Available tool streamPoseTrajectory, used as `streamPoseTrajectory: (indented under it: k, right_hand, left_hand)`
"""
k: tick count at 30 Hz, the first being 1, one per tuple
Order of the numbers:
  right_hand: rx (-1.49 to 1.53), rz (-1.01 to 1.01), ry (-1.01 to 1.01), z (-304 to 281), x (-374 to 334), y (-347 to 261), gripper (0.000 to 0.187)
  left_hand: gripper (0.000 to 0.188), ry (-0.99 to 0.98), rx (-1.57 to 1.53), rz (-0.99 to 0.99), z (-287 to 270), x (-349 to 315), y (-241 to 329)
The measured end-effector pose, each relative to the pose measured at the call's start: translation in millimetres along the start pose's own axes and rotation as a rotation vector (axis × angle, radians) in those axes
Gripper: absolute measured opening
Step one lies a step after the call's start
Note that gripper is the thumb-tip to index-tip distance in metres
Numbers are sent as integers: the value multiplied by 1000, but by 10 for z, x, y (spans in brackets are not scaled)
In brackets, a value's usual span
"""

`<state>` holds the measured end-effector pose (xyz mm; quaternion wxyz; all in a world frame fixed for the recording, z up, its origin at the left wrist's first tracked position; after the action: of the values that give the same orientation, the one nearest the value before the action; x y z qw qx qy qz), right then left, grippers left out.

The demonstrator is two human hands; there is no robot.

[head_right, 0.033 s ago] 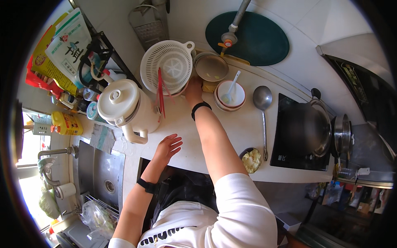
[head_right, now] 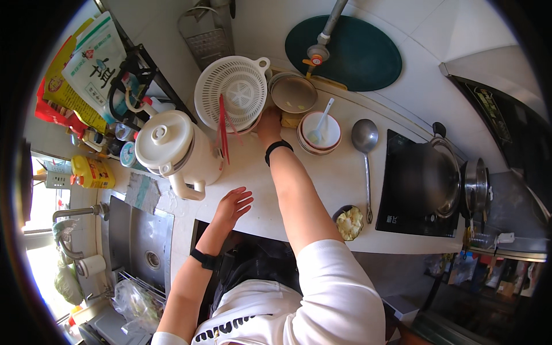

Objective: The person washes several bowls and chopsticks in the kitchen sink using a sponge and running water, then rinses them and places them on a drying rack. The person also wipes the countertop and stovetop with a cloth.

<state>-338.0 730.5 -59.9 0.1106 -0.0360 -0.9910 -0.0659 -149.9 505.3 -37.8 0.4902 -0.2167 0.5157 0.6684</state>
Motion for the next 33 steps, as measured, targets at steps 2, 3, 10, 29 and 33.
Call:
streamPoseTrajectory:
  k: [2,3,10,29,33]
  right_hand:
    - [54,41,24,-44,-36,0,19]
    - [83,67,-7,-53,-86,-8,19]
    - [693,41,274,-388,-418,-28,22]
    - [718,73,-142,-257,-905,-432,13]
    - [949,-195,-306,-828,-1299,-1017,16]
  left_hand:
    - [33,9,-14,-4,-32,-9,-21]
    - [33,8,-27,-3,-41,-10,-26]
    - [31,-6,-48,16,-24,30,-16]
    - [32,-30,-171,16,-132,52,-116]
    - [38,87,-466,136,-313,54,-129]
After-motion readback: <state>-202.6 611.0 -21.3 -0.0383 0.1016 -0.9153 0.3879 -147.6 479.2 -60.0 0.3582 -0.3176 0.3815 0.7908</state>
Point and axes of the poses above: each hand's wrist, its own x-axis towards the middle knuckle, its own z-axis out of the palm, y = z × x, the point moved 7 cm from there along x, towards the middle knuckle, and after that the axes turned 6 degrees about -z, right-handed, at the moved point
